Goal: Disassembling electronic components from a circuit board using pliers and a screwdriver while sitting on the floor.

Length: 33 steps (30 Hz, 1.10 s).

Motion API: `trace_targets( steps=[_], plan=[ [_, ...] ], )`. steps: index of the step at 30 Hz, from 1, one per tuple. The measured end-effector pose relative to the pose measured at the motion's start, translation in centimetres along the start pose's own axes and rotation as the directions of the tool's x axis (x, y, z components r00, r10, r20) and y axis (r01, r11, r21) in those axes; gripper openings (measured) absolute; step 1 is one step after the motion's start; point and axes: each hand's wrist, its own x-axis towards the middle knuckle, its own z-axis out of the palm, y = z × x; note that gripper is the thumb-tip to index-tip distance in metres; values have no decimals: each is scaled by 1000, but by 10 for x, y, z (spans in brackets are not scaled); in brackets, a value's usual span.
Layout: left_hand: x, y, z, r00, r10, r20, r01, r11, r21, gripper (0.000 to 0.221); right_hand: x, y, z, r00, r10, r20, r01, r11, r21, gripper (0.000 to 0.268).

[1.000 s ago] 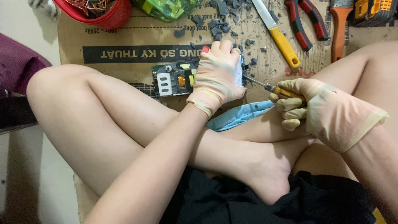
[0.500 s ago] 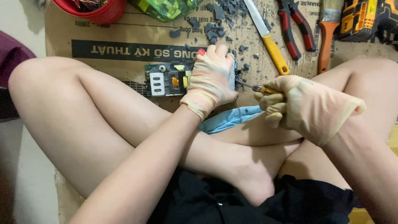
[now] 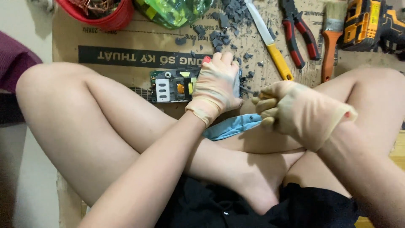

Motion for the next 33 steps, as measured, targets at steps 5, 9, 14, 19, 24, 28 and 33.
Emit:
trace_targets(
  steps=[5, 9, 14, 19, 24, 28, 33],
  plan=[
    [4, -17, 48, 1000, 19, -7, -19, 1000, 5, 54, 47, 64, 14, 913, -374, 166, 298, 331, -895, 3],
    [-2, -25, 52, 958, 92, -272, -94, 996, 6, 27, 46, 94, 41, 880, -454, 140, 358, 441, -823, 17],
    [1, -13, 29, 998, 14, 58, -13, 999, -32, 76, 58, 62, -12, 660, -599, 452, -2, -604, -797, 55],
    [-4, -4, 2, 998, -6, -56, 2, 998, -64, 61, 3, 18, -12, 789, -604, -114, 104, 314, -944, 27],
    [-7, -3, -2, 998, -3, -67, -3, 997, -76, 61, 27, 8, -32, 921, -309, -235, 25, 652, -758, 39],
    [-7, -2, 0, 995, 8, -103, -16, 997, -73, 56, 33, 5, -28, 936, -279, -216, 5, 623, -782, 43],
    [-6, -3, 2, 997, 15, -78, -20, 998, -61, 63, 32, 3, -29, 929, -228, -290, -56, 691, -721, 42]
  ],
)
